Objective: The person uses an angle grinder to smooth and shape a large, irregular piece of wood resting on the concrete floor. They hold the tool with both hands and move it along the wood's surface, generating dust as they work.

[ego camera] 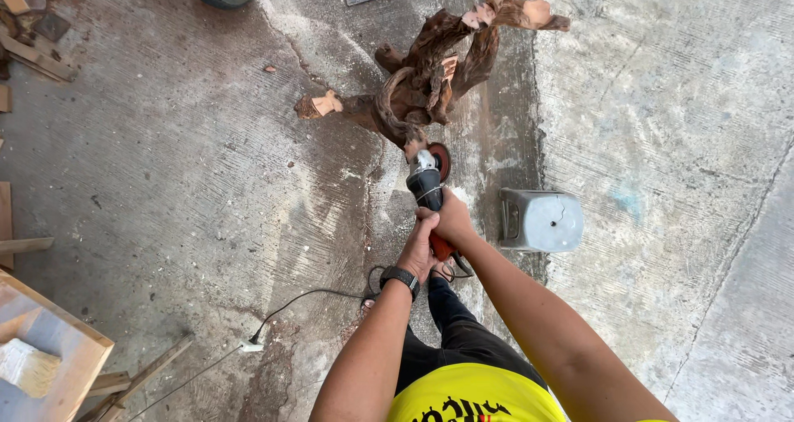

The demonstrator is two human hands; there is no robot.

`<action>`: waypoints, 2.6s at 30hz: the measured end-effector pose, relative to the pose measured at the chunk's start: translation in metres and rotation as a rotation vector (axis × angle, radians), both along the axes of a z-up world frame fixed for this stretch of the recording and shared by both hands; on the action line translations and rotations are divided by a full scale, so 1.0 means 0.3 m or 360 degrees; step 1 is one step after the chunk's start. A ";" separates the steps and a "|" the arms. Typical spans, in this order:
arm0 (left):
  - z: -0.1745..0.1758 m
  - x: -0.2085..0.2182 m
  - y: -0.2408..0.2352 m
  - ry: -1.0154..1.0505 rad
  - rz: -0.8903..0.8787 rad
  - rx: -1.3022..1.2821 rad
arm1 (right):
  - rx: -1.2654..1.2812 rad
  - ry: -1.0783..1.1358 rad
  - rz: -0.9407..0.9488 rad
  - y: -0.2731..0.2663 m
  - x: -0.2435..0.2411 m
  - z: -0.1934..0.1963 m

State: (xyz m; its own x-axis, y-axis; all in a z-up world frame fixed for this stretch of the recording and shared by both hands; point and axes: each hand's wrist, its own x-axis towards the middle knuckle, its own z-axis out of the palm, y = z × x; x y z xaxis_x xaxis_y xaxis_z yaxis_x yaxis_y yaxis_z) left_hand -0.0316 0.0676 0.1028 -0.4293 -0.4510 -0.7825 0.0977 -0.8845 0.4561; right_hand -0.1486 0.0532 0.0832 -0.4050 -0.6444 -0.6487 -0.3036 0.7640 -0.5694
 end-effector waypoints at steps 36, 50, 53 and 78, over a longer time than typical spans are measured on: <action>-0.021 0.035 0.002 -0.0139 -0.0119 -0.0053 | 0.0102 -0.0037 0.0067 -0.020 0.020 0.013; -0.053 0.037 0.007 -0.0122 -0.0151 -0.0044 | 0.0100 -0.0065 0.0097 -0.016 0.023 0.053; -0.069 0.052 0.009 -0.0094 -0.0088 0.0052 | 0.0177 -0.0034 0.0204 -0.021 0.035 0.000; 0.067 -0.025 0.057 -0.0248 -0.0308 -0.0398 | -0.0048 -0.0215 0.0048 0.061 -0.067 -0.063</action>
State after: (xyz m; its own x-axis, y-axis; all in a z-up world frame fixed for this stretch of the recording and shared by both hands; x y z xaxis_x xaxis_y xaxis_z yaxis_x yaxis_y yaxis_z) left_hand -0.0391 0.0846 0.1230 -0.4095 -0.5590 -0.7210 -0.1487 -0.7388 0.6573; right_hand -0.1685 0.0716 0.0643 -0.2953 -0.6749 -0.6762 -0.2451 0.7377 -0.6291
